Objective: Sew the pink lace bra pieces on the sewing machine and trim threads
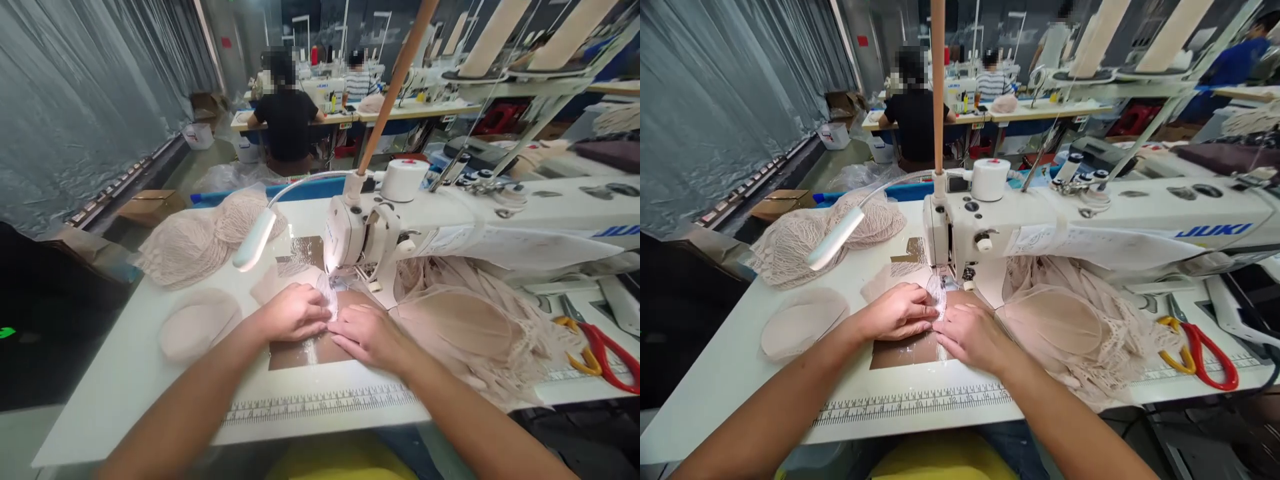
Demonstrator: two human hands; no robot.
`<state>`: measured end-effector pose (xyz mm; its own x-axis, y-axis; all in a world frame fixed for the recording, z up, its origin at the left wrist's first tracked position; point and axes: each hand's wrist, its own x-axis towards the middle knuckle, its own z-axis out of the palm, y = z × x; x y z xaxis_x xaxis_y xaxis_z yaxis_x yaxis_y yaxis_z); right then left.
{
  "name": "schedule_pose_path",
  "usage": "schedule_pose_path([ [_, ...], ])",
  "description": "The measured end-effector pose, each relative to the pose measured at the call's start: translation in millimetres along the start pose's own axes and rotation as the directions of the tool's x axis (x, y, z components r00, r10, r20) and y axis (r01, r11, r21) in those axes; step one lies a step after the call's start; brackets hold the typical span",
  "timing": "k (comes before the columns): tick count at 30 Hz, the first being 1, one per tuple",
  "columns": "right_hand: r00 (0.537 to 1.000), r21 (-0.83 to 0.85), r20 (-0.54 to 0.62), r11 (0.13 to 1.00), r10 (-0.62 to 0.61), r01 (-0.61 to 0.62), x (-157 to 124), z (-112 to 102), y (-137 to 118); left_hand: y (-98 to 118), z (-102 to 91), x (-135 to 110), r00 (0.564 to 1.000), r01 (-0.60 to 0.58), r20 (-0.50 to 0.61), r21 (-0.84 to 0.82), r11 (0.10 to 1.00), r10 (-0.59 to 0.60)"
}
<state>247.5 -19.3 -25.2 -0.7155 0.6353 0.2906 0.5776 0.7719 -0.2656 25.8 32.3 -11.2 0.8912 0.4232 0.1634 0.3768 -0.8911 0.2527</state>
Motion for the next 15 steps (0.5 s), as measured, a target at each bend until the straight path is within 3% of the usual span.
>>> schedule_pose_path([
  [6, 0.998, 0.075, 0.053, 0.997, -0.027, 0.023, -3.2, -3.7, 2.7, 0.3, 2.5, 0.5, 1.000, 0.000, 0.026, -0.006, 1.000, 0.000],
  [9, 0.996, 0.088, -0.016, 0.993, 0.083, -0.081, -3.7, -3.4, 5.6, 0.6, 3.0, 0.0, 1.000, 0.000, 0.025, -0.024, 1.000, 0.001],
  [12, 0.966, 0.008, -0.094, 0.971, 0.239, -0.239, -3.1, 0.9, 8.5, 0.6, 3.6, 0.2, 1.000, 0.013, 0.019, -0.054, 0.998, -0.012],
  [15, 0.962, -0.071, -0.064, 0.960, 0.266, -0.270, -2.4, 5.6, 9.4, -0.1, 5.8, 2.5, 0.999, 0.037, -0.017, -0.083, 0.996, -0.039],
])
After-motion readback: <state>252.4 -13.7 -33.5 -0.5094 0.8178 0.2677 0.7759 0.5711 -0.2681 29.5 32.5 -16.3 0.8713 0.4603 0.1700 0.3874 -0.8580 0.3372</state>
